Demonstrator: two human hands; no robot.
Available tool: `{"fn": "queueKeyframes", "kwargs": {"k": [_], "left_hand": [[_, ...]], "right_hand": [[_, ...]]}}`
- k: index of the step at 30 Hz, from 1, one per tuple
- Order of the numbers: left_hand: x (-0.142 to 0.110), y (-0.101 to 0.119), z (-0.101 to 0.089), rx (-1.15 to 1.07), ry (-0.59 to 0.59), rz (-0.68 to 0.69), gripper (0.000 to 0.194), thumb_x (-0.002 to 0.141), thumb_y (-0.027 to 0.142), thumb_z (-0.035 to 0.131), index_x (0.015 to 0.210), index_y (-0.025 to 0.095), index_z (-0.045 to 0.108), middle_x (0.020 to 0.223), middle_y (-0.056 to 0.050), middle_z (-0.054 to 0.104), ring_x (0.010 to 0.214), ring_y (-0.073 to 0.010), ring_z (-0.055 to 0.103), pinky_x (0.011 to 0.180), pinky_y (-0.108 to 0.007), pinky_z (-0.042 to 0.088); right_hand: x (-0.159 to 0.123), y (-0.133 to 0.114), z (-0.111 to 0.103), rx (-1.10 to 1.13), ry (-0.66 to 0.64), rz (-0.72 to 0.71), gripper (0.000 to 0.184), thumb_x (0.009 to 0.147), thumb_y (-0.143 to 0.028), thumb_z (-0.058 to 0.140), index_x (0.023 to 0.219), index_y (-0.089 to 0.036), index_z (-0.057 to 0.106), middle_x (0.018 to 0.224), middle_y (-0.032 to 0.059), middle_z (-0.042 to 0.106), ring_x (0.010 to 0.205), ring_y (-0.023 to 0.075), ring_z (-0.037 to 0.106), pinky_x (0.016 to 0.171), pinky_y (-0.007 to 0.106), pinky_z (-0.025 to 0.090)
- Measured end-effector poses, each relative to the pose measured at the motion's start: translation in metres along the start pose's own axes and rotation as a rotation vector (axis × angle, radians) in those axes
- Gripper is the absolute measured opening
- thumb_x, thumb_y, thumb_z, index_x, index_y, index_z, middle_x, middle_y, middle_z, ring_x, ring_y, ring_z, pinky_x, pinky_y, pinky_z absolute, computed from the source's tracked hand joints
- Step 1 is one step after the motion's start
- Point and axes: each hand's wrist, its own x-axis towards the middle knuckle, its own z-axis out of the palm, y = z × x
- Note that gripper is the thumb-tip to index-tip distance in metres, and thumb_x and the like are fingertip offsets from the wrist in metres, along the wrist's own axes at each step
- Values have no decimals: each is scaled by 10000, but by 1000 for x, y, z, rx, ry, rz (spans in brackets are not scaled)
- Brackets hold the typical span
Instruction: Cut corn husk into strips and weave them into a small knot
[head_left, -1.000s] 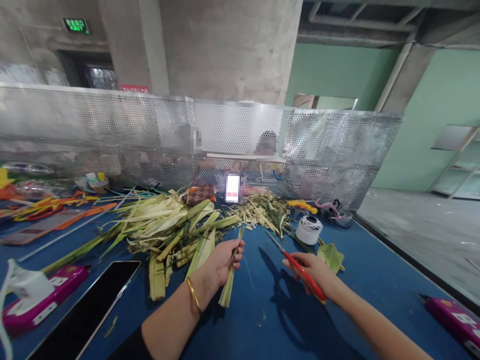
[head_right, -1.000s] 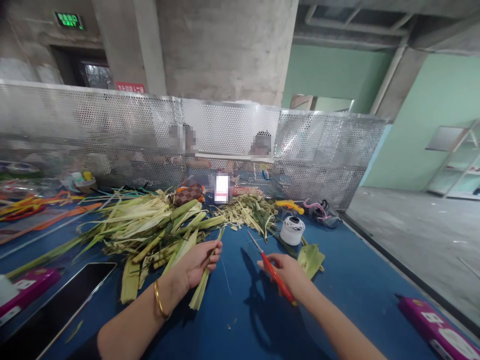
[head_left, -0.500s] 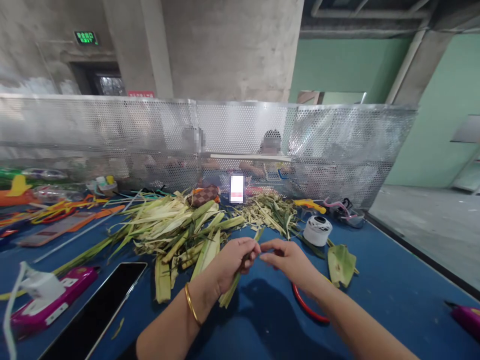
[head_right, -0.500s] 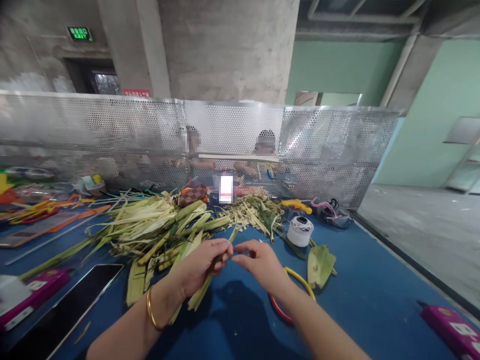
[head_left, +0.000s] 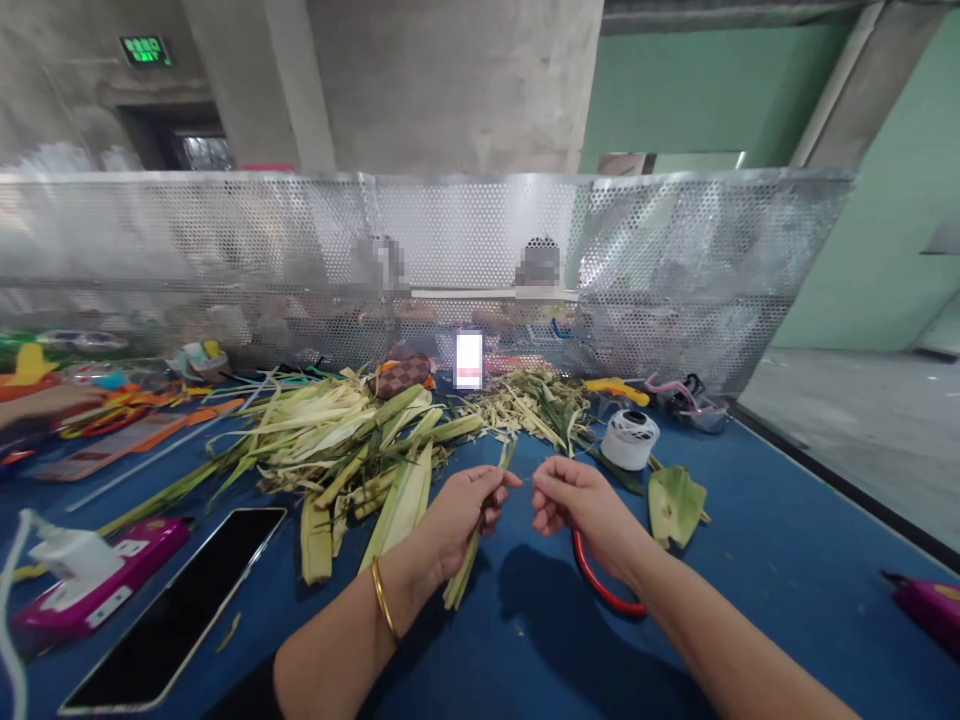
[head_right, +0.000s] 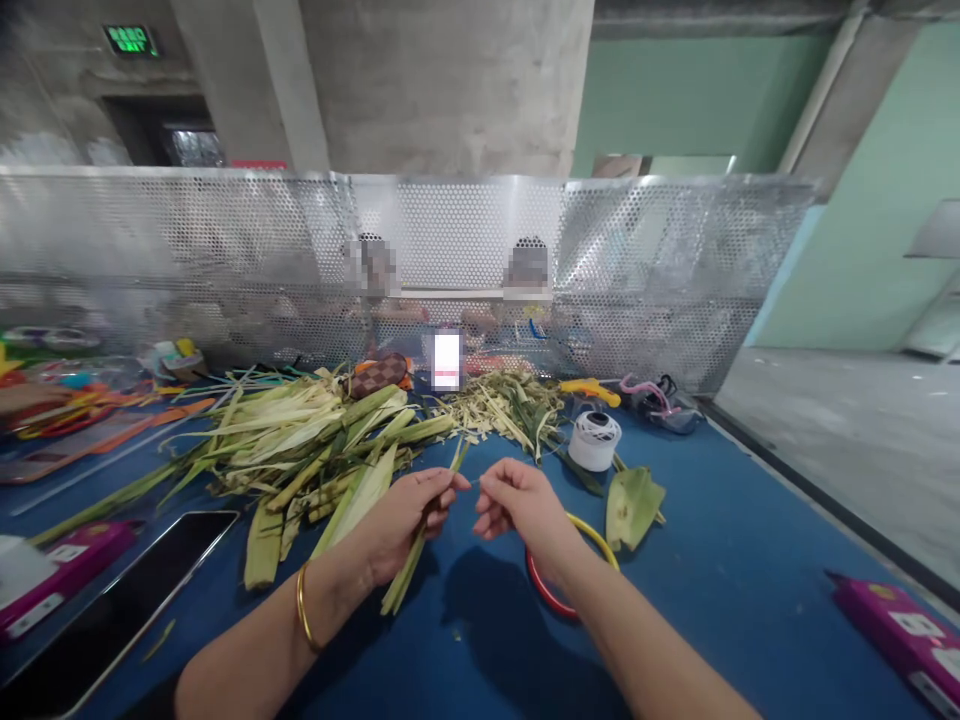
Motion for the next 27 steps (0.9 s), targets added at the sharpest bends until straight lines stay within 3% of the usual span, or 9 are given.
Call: {"fn": "queueKeyframes", "kwargs": {"k": [5,9,15,22,27], "left_hand": [[2,-3,1,14,-66,-84,198,829,302,511,748,137,583,590,53,402,442,-43,306,446,-204,215],[1,-3,3,3,-125,-129,189,797,311,565,715,141,569,584,50,410,452,-42,318,448,-199,220],[1,-3,4,45,-137,-120,227,781,350,582,675,153,540,548,53,398,446,-47,321,448,-197,222],[0,-4,4,169,-92,-54,251,772,390,579,680,158,561,553,53,411,449,-52,329,446,-196,240],[-2,-3,5,271,-59,24,232,786,350,533,676,153,587,535,55,391,443,-57,318,440,-203,225]], "right_hand": [[4,-1,-6,-82,74,-129,274,703,-418,631,642,-202,475,404,-100,430,347,66,407,402,201,340],[7,-3,-11,-114,183,-154,232,686,-395,608,654,-211,472,352,-112,367,327,65,314,366,201,257],[11,-1,-17,-142,267,-169,231,674,-396,596,635,-220,451,370,-111,330,330,64,303,358,201,212],[13,4,-21,-238,339,-229,227,728,-393,580,650,-222,452,431,-93,330,378,74,303,376,211,241],[7,0,-20,-416,351,-388,216,804,-370,532,670,-216,463,512,-66,352,469,95,325,443,224,269]]}}
